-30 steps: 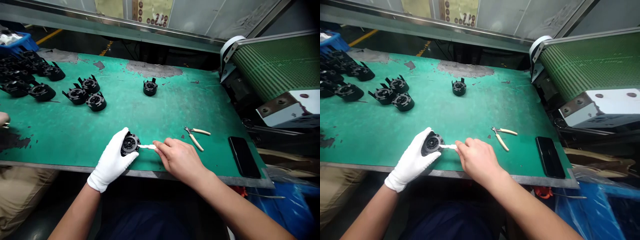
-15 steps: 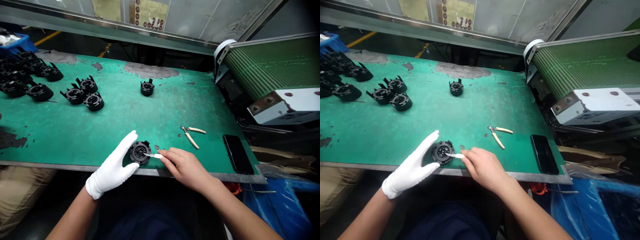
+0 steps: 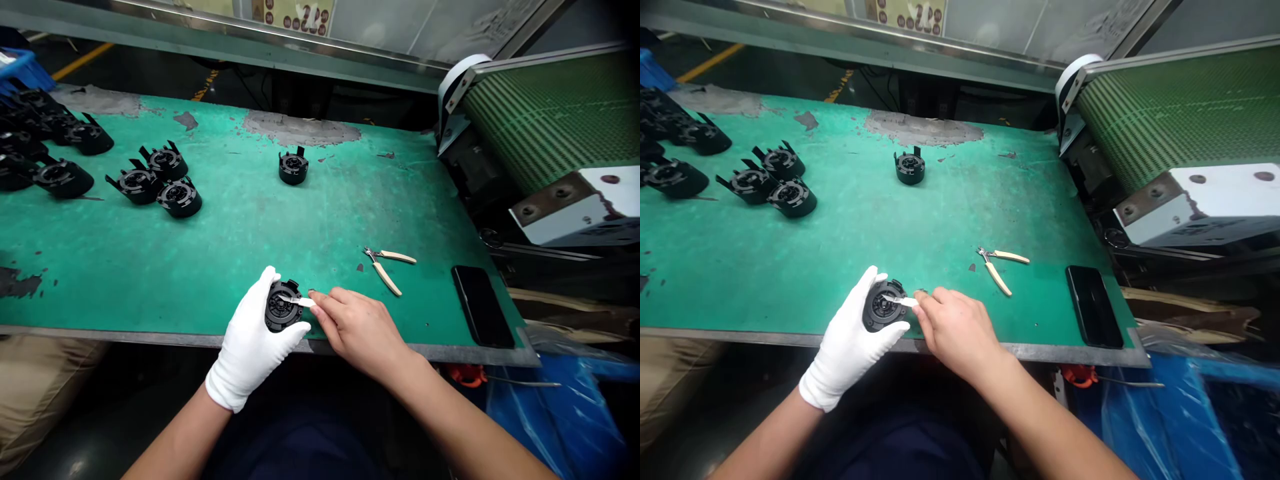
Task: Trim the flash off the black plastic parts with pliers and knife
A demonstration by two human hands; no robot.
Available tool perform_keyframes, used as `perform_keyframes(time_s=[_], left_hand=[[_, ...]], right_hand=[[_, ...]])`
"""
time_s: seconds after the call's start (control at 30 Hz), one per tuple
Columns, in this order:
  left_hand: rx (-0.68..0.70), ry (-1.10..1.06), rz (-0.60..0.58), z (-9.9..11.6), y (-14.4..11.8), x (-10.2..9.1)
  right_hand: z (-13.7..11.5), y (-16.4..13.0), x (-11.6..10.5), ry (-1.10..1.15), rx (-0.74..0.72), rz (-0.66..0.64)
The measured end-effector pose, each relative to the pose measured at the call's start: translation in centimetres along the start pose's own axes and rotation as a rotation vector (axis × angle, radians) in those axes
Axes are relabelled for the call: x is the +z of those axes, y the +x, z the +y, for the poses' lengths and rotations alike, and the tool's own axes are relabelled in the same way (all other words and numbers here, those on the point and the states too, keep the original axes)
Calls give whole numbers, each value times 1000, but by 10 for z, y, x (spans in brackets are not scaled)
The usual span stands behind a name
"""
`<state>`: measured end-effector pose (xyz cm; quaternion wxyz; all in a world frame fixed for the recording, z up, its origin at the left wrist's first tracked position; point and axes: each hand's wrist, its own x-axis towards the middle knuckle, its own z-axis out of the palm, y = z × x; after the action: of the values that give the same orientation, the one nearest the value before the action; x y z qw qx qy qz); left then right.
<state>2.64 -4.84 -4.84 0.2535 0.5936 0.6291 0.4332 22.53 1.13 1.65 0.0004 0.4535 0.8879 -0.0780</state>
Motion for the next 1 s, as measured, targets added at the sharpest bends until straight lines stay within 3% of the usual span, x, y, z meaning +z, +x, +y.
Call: perform_keyframes(time_s=[0.17, 0.3, 0.5, 0.77, 1.0], left_hand=[[2, 15, 24, -1, 0, 3], [-11, 29, 22, 0, 1, 3], [21, 46, 25, 1, 0, 1], [21, 31, 29, -2, 2, 4], [51, 58, 39, 0, 2, 2]], right_hand=[[-1, -4, -12, 55, -53, -39], [-9, -6, -20, -46, -60, -46], [-9, 5, -21, -201, 34, 18], [-11, -3, -23, -80, -74, -29], [-10, 4, -24, -138, -12, -22]])
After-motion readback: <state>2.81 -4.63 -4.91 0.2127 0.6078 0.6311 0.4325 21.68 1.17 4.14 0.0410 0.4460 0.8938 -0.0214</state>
